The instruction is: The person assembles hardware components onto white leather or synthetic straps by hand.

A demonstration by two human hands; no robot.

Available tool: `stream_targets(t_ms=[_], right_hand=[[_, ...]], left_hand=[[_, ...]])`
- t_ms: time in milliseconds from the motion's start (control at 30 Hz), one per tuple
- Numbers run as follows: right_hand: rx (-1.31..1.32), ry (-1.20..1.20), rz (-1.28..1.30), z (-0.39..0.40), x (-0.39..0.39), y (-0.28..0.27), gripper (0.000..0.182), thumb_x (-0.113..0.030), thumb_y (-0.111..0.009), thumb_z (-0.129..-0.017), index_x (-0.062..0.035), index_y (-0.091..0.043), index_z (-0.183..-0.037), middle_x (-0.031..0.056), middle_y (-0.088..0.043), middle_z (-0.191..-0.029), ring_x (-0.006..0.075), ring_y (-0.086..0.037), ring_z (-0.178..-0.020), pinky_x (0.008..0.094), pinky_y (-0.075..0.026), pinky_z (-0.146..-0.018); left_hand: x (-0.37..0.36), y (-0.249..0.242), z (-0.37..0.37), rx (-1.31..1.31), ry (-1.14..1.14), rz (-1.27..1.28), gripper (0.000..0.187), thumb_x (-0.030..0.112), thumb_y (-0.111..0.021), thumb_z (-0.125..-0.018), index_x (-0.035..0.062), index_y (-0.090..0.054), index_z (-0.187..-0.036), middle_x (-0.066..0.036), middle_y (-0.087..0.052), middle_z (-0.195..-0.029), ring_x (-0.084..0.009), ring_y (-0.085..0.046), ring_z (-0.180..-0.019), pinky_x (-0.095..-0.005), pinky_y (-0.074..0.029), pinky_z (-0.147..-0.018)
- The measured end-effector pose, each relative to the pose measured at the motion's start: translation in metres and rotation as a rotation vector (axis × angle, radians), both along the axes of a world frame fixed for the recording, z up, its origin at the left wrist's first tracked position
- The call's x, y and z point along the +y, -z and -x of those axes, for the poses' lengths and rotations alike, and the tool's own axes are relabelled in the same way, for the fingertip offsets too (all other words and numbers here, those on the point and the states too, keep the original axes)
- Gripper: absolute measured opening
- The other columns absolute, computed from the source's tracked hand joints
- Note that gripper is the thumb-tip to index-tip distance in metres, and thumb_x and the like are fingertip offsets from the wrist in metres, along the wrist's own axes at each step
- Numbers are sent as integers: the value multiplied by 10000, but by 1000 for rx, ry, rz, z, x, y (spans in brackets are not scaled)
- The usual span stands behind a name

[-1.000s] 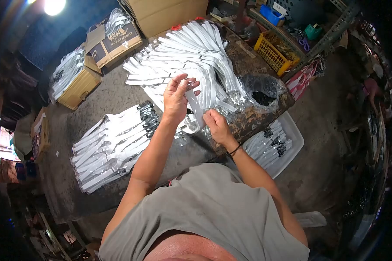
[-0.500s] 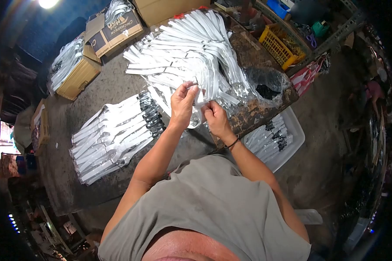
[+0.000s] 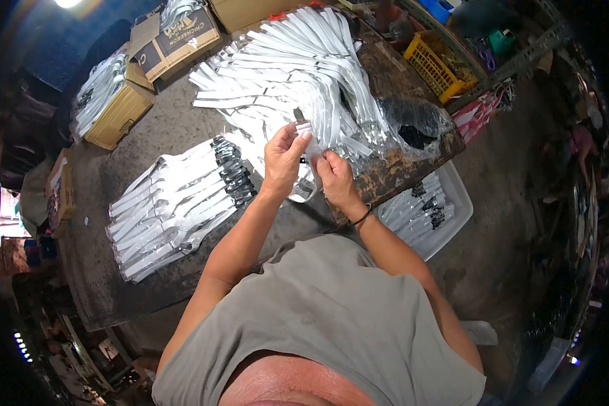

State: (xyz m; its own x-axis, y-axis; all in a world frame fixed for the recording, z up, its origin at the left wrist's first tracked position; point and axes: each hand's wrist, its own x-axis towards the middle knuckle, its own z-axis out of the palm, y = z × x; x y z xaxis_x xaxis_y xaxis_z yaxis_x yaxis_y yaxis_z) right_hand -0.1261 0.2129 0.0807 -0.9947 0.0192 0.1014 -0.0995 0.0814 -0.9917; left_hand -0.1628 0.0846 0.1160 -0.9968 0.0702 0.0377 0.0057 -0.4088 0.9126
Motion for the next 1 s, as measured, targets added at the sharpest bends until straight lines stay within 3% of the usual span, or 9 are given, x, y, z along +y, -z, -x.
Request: stream_targets(t_ms=[100, 300, 367, 533, 633, 767, 867, 967, 1000], right_hand=[[-40, 26, 34, -1, -1, -11, 237, -202, -523, -947, 6, -599, -862, 13, -532, -655, 75, -479, -628, 272, -412, -563], [-14, -95, -267, -3, 21, -13, 244, -223, -576, -929, 9, -626, -877, 67, -582, -698, 108, -521, -660, 272, -440, -617], [50, -31, -184, 9, 40, -12, 238, -232, -611, -914, 2, -645, -884, 73, -601, -757, 129, -544, -685, 277, -448, -631], [243, 24, -334, 28, 60, -94, 235, -222, -603, -927, 5, -647, -968, 45, -610, -821, 114, -553, -730, 263, -448, -672], [263, -46, -421, 31, 50, -119, 187, -176, -635, -890, 7, -650, -927, 70, -622, -803, 141, -582, -743, 278, -459, -685], [154, -24, -422, 36, 56, -125, 162, -141, -661, -855, 20, -654, -873, 81, -632, -801, 146, -594, -744, 286, -468, -687], [130, -1, -371, 35, 62, -124, 154, -136, -659, -856, 17, -657, -869, 80, -638, -799, 139, -594, -746, 281, -467, -685], [166, -31, -315, 28, 60, -119, 153, -146, -663, -855, 7, -659, -868, 76, -632, -808, 143, -591, -749, 283, -466, -684], [195, -13, -302, 25, 61, -118, 154, -151, -665, -855, 2, -661, -869, 73, -628, -813, 146, -589, -751, 286, -465, -684]], left_hand=[[4, 0, -6, 9, 24, 37, 223, 107, -621, -918, -44, -594, -1079, -20, -635, -875, -52, -543, -755, -216, -454, -665], [-1, 2, -2, 16, 81, 130, 133, 116, -603, -918, -11, -639, -942, 27, -600, -789, -23, -489, -694, -195, -394, -592], [0, -1, -3, 6, 88, 162, 137, 127, -604, -911, -5, -640, -916, 33, -593, -771, -20, -473, -667, -199, -382, -575], [10, 5, -5, -4, 179, 291, 156, 142, -603, -905, -11, -634, -899, 10, -609, -743, -34, -507, -665, -206, -403, -584], [21, -2, -10, 50, 240, 298, 164, 143, -603, -904, -19, -628, -894, -21, -632, -747, -53, -540, -672, -218, -429, -598], [22, -1, -13, 10, 332, 307, 129, 118, -610, -913, -7, -630, -894, -57, -647, -928, -72, -563, -793, -223, -457, -675], [21, 15, -8, 381, 225, 555, 197, 82, -649, -842, -22, -596, -1001, -97, -583, -1110, -130, -561, -964, -295, -482, -752], [35, 6, -7, 343, 199, 178, 463, 39, -661, -812, 7, -476, -1235, -108, -405, -1342, -184, -467, -1177, -324, -460, -899], [35, -10, -8, 278, 313, 116, 567, 28, -644, -833, 20, -371, -1329, -113, -375, -1369, -198, -437, -1221, -331, -434, -951]])
